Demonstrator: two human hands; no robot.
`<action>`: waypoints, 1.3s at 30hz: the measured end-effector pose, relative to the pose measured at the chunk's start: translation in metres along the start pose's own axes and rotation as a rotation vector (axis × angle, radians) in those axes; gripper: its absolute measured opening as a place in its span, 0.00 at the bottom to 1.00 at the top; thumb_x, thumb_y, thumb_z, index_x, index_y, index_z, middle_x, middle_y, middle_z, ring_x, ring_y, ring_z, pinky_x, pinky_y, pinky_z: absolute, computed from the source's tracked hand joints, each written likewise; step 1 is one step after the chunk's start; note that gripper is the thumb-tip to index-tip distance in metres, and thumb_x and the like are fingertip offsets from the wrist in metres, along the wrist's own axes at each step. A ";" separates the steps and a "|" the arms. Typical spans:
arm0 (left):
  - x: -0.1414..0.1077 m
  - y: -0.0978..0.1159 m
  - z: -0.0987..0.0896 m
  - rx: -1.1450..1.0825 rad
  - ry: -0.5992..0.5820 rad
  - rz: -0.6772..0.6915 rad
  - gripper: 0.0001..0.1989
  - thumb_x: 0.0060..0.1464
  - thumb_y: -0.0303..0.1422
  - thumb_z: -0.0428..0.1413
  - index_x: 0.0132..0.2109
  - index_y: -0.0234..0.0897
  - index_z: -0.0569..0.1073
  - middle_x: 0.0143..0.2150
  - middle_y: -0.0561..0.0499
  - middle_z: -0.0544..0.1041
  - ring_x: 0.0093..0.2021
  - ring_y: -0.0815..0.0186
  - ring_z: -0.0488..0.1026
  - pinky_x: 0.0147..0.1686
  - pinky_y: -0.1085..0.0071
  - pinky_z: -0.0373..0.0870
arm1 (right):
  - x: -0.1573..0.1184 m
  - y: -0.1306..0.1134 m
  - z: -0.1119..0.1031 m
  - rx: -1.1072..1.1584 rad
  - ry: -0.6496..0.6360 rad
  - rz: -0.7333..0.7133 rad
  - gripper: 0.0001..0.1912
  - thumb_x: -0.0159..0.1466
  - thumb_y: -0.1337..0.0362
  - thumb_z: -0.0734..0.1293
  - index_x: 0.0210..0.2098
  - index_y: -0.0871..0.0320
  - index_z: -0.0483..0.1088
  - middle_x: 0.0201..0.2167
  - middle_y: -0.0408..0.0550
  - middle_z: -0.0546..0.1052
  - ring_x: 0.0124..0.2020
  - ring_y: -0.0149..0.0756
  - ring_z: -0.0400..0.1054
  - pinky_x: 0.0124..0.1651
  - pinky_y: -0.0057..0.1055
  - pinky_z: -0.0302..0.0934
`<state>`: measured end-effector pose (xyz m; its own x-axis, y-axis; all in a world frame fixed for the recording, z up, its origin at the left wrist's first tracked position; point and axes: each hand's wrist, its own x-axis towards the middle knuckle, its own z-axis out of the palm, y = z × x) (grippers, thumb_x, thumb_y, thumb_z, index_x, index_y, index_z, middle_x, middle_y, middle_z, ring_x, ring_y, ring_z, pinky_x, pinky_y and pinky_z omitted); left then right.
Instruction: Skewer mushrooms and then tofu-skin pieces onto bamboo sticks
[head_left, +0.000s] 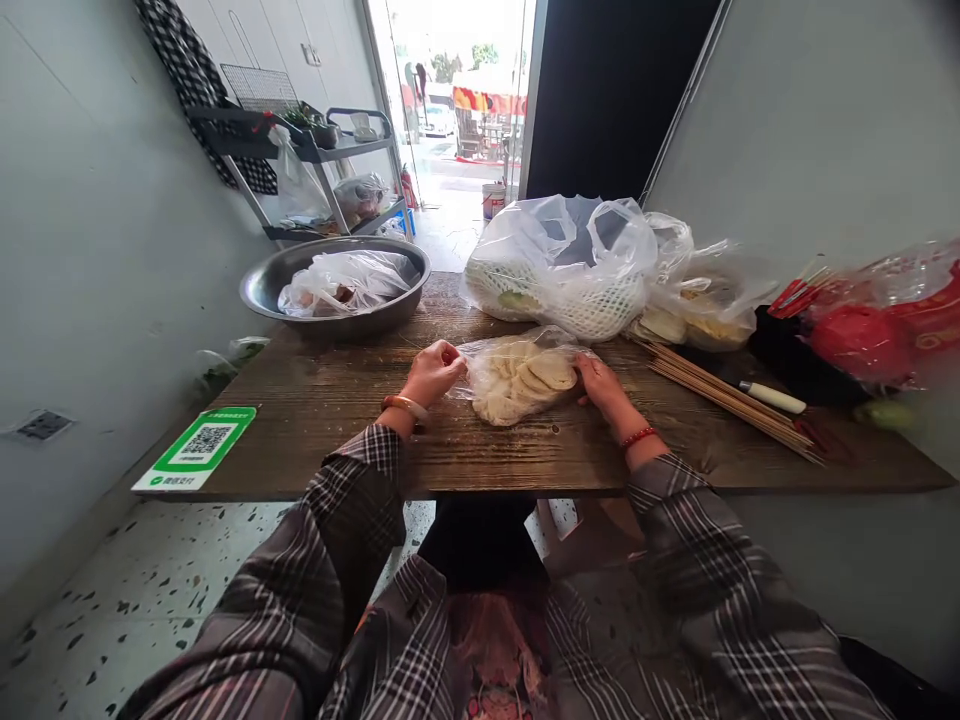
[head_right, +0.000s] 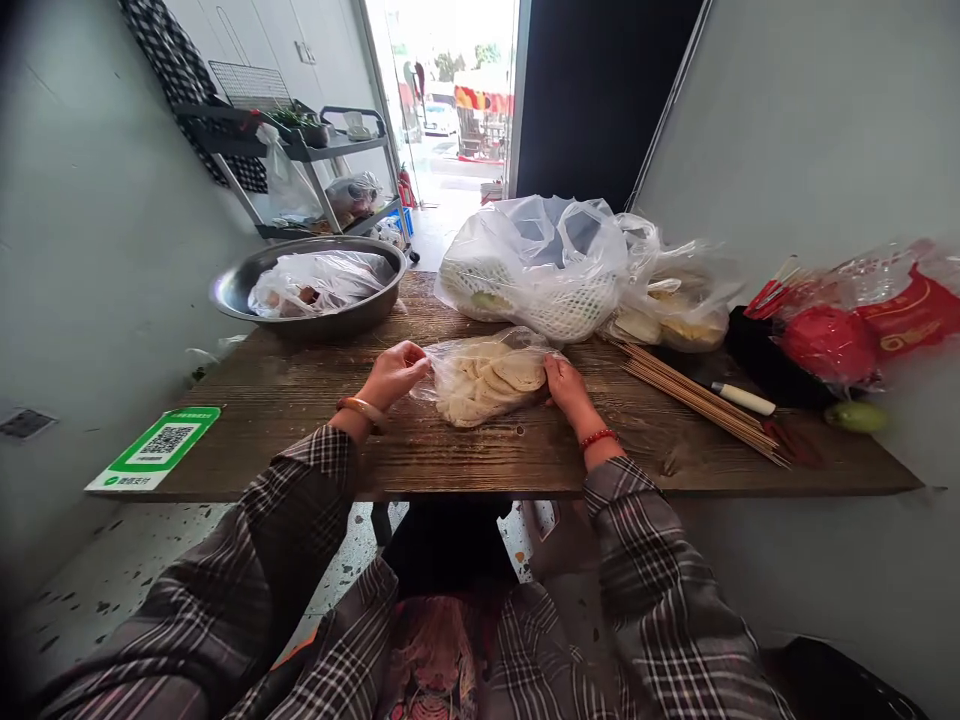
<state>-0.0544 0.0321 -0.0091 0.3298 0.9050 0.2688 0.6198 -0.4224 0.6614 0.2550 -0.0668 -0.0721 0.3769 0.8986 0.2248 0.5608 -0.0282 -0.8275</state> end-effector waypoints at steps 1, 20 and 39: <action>0.005 0.003 0.000 -0.024 0.066 -0.024 0.09 0.55 0.38 0.53 0.32 0.36 0.72 0.27 0.52 0.73 0.29 0.65 0.70 0.35 0.67 0.68 | 0.006 0.000 0.003 0.007 -0.002 0.018 0.33 0.69 0.41 0.53 0.43 0.61 0.77 0.36 0.58 0.80 0.32 0.45 0.76 0.32 0.43 0.75; 0.019 0.009 0.028 -0.870 -0.061 -0.299 0.09 0.57 0.37 0.55 0.34 0.36 0.71 0.30 0.53 0.72 0.27 0.70 0.69 0.28 0.72 0.69 | 0.052 -0.039 0.042 0.184 -0.140 -0.160 0.28 0.67 0.41 0.60 0.42 0.57 0.78 0.60 0.53 0.75 0.63 0.46 0.66 0.68 0.39 0.55; 0.015 0.014 0.005 -0.442 0.209 -0.035 0.13 0.56 0.36 0.56 0.47 0.36 0.70 0.35 0.49 0.74 0.31 0.68 0.70 0.29 0.71 0.67 | 0.027 -0.065 0.004 -0.157 0.153 -0.340 0.22 0.72 0.53 0.58 0.52 0.59 0.76 0.50 0.56 0.80 0.54 0.46 0.74 0.59 0.39 0.64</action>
<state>-0.0368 0.0392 0.0005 0.1362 0.9283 0.3461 0.2511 -0.3703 0.8943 0.2252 -0.0391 -0.0142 0.2492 0.7927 0.5563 0.7738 0.1824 -0.6066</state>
